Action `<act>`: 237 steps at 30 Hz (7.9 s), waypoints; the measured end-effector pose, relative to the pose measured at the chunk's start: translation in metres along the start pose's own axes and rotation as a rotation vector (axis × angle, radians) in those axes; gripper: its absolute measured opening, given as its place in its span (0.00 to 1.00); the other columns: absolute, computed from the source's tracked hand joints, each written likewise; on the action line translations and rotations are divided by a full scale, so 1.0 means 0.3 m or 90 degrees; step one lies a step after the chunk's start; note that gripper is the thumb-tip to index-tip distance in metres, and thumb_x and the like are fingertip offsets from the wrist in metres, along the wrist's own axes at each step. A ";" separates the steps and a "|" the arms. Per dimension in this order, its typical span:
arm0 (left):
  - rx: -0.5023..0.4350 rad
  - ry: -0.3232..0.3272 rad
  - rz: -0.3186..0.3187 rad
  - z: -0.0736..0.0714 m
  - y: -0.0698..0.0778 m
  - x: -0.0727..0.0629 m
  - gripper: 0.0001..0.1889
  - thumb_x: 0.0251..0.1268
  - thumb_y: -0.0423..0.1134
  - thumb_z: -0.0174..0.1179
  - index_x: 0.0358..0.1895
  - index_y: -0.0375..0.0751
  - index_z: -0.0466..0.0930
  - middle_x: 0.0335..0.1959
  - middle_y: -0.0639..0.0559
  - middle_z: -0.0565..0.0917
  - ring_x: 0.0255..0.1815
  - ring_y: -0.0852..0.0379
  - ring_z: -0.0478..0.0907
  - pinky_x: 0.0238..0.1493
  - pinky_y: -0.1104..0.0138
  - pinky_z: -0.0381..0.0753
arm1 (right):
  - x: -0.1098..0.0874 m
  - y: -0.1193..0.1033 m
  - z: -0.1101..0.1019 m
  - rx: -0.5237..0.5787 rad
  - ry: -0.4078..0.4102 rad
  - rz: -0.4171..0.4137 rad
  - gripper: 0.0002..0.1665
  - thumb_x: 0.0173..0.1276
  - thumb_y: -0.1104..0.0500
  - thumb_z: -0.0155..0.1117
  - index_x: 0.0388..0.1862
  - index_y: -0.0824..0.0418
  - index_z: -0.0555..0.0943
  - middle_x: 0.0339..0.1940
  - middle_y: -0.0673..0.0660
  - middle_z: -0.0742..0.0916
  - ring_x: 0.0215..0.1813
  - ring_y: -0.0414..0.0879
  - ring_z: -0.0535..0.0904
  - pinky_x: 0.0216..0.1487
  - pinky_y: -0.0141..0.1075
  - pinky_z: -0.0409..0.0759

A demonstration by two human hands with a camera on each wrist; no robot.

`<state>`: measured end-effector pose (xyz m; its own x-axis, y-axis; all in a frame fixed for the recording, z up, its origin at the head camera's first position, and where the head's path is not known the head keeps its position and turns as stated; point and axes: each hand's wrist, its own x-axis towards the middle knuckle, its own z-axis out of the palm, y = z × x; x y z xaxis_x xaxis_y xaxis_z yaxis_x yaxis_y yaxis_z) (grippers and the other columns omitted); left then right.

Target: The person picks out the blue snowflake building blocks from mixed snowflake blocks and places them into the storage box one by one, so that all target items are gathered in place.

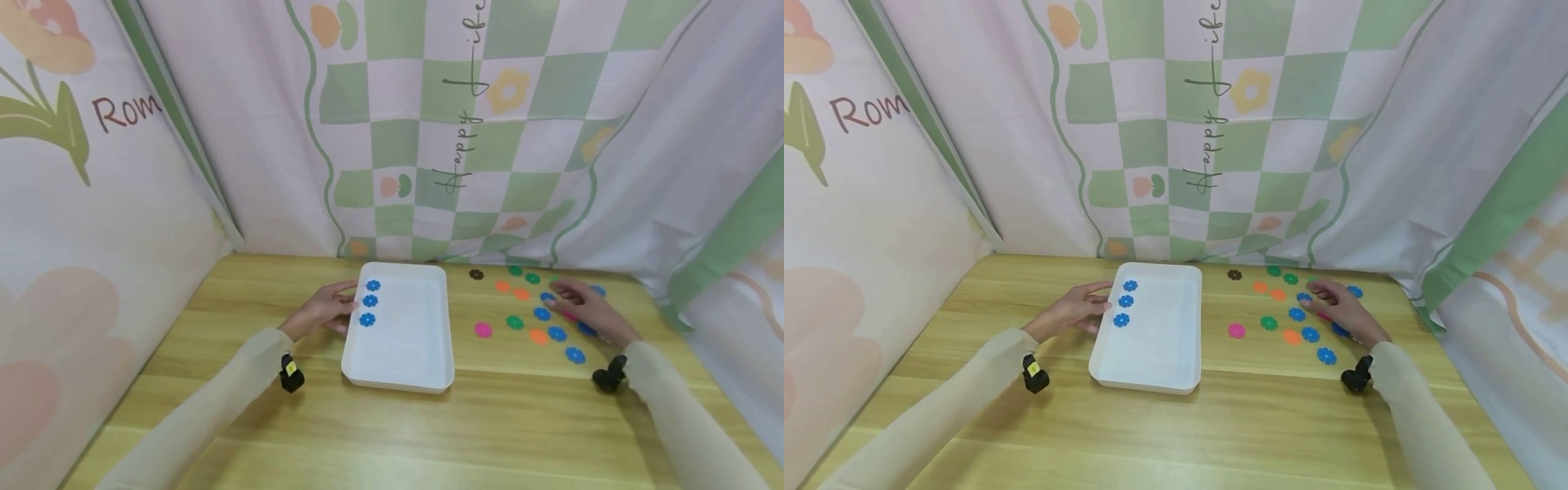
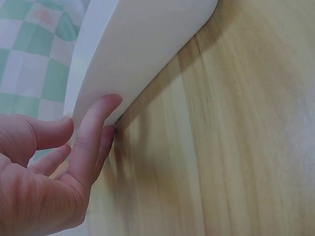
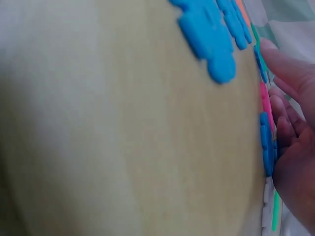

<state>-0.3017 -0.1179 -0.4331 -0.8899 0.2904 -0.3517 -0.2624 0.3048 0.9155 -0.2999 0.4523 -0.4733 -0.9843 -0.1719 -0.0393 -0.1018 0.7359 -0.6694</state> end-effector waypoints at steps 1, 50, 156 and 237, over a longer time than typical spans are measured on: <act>0.001 0.001 0.000 0.001 0.000 0.000 0.33 0.80 0.33 0.57 0.83 0.48 0.59 0.77 0.32 0.69 0.64 0.39 0.82 0.38 0.63 0.93 | 0.001 -0.002 0.001 0.000 -0.002 0.000 0.40 0.81 0.45 0.61 0.79 0.70 0.64 0.71 0.74 0.74 0.68 0.65 0.71 0.63 0.43 0.74; 0.029 0.003 0.045 0.027 -0.012 -0.017 0.32 0.79 0.31 0.58 0.82 0.38 0.60 0.75 0.27 0.69 0.63 0.34 0.81 0.37 0.60 0.94 | 0.015 -0.095 -0.031 -0.095 0.114 -0.090 0.14 0.80 0.57 0.63 0.54 0.68 0.78 0.47 0.65 0.87 0.47 0.48 0.81 0.43 0.25 0.79; 0.091 0.044 0.045 0.028 0.017 -0.012 0.31 0.79 0.30 0.56 0.82 0.42 0.62 0.74 0.32 0.73 0.59 0.39 0.85 0.32 0.62 0.93 | 0.153 -0.830 0.454 0.134 -0.186 -0.159 0.10 0.75 0.61 0.68 0.48 0.68 0.84 0.38 0.71 0.89 0.33 0.51 0.85 0.33 0.39 0.88; 0.079 0.040 0.024 0.023 0.009 -0.003 0.32 0.79 0.30 0.57 0.82 0.45 0.61 0.76 0.33 0.71 0.63 0.38 0.82 0.34 0.61 0.93 | -0.044 -0.064 0.036 -0.036 -0.047 -0.105 0.18 0.76 0.61 0.67 0.60 0.69 0.80 0.59 0.67 0.83 0.58 0.41 0.75 0.55 0.25 0.75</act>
<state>-0.2990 -0.1111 -0.4315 -0.9207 0.2478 -0.3016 -0.1838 0.4064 0.8950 -0.2835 0.4336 -0.4679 -0.9405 -0.3397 0.0120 -0.2714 0.7292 -0.6281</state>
